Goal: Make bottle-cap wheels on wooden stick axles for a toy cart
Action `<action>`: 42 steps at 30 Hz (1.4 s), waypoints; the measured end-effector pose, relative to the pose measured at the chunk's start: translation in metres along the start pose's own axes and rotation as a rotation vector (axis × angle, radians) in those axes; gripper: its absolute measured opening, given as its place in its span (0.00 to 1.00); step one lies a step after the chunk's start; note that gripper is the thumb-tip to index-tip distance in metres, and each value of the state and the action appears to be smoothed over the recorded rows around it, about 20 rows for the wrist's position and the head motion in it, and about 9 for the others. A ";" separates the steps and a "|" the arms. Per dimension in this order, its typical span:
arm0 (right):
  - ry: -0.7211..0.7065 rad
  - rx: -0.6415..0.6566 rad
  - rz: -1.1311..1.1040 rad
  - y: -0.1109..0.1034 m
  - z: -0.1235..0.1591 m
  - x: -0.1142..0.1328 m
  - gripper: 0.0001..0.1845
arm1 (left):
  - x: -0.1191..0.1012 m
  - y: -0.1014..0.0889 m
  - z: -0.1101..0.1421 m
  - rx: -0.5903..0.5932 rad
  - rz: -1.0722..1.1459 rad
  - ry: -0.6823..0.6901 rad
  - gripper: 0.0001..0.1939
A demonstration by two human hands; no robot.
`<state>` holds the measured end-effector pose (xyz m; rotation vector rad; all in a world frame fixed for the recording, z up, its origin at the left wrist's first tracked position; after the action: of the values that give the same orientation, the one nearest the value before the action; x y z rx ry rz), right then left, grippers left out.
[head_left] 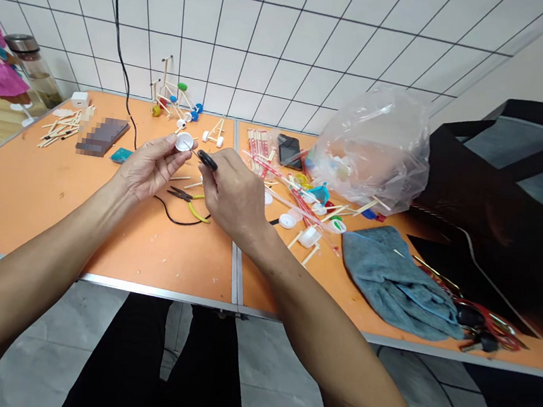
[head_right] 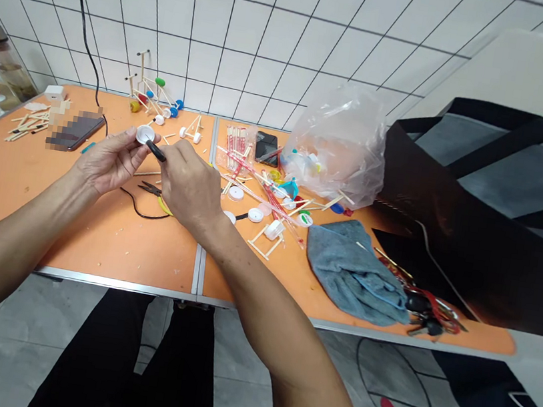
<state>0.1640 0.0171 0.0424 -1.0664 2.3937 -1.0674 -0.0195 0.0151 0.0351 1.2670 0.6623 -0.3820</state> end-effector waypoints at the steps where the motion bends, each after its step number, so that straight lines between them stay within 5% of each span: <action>1: 0.001 0.002 0.002 0.000 0.000 0.000 0.16 | 0.000 0.000 0.000 -0.003 0.001 0.001 0.12; 18: -0.004 0.004 0.022 -0.001 0.000 0.000 0.16 | 0.002 -0.004 -0.004 0.035 -0.004 0.018 0.08; 29: 0.004 0.008 0.028 -0.002 -0.001 0.001 0.17 | -0.001 0.005 0.004 0.027 -0.025 0.036 0.17; 42: 0.014 0.031 0.007 -0.003 -0.002 0.003 0.15 | 0.001 -0.002 -0.001 0.054 -0.096 0.066 0.07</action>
<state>0.1623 0.0146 0.0457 -1.0429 2.3821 -1.1097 -0.0201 0.0155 0.0326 1.3067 0.7753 -0.4404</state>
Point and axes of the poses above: each hand's wrist, its own z-axis away from the middle knuckle, its own y-axis out of the palm, x = y × z, the point moved 3 cm from there along -z, towards the middle knuckle, and after that the axes turned 9 degrees about z, right-handed, at the moved point
